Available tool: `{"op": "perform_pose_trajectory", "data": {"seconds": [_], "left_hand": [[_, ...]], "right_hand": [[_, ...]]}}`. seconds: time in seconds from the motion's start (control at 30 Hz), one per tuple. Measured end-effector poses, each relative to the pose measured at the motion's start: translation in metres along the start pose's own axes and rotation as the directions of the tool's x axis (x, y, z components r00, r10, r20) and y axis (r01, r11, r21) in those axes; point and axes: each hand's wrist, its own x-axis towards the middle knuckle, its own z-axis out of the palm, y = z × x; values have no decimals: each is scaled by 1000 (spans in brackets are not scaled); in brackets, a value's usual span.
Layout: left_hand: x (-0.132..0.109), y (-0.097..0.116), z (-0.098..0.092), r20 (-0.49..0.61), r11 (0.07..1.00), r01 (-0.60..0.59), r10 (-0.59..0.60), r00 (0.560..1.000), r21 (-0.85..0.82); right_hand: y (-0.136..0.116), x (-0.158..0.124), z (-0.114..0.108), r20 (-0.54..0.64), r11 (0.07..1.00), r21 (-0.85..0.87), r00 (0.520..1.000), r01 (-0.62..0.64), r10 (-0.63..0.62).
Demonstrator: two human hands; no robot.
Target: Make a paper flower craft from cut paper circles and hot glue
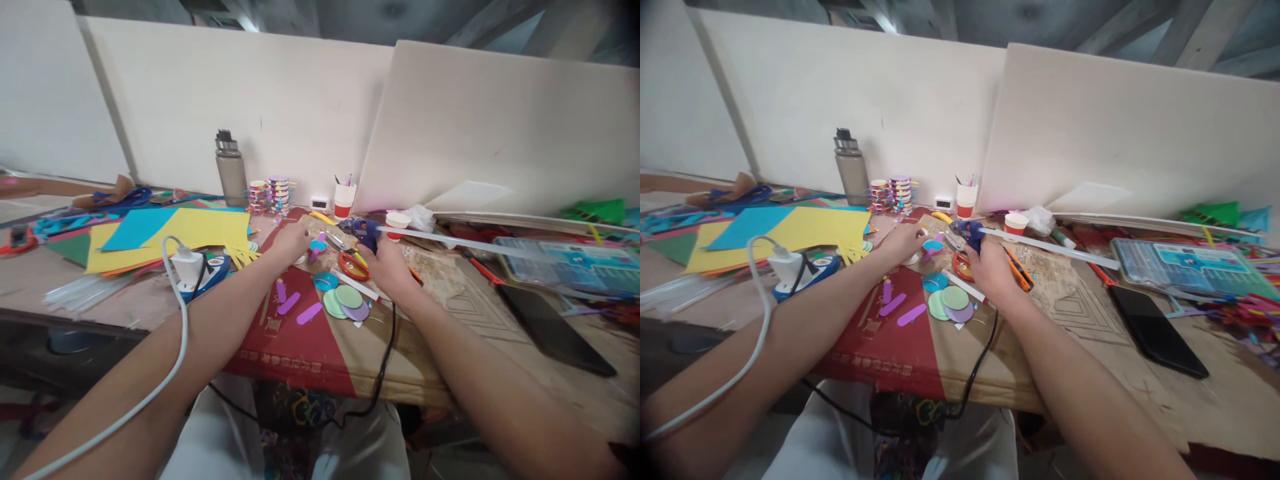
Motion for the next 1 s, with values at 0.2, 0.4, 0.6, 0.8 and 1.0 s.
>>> {"op": "perform_pose_trajectory", "data": {"seconds": [0.2, 0.4, 0.6, 0.8, 1.0], "left_hand": [[-1, 9, 5, 79, 994, 93, -97, 992, 49], [2, 11, 2, 41, 994, 109, -110, 993, 30], [5, 20, -8, -115, 995, 86, -90, 989, -43], [10, 21, 1, -208, 895, 124, -231, 950, -427], [4, 22, 7, -24, 459, 111, -278, 960, -882]], "right_hand": [[-3, 0, 2, 54, 999, -27, 998, 21, -19], [-5, 0, 1, 21, 1000, 6, 1000, 9, -9], [-3, 2, -2, -26, 997, 72, 999, -31, 33], [-2, 2, -3, -18, 994, 109, 1000, -10, 12], [-1, 3, 0, -30, 995, 101, 1000, 12, -9]]}}
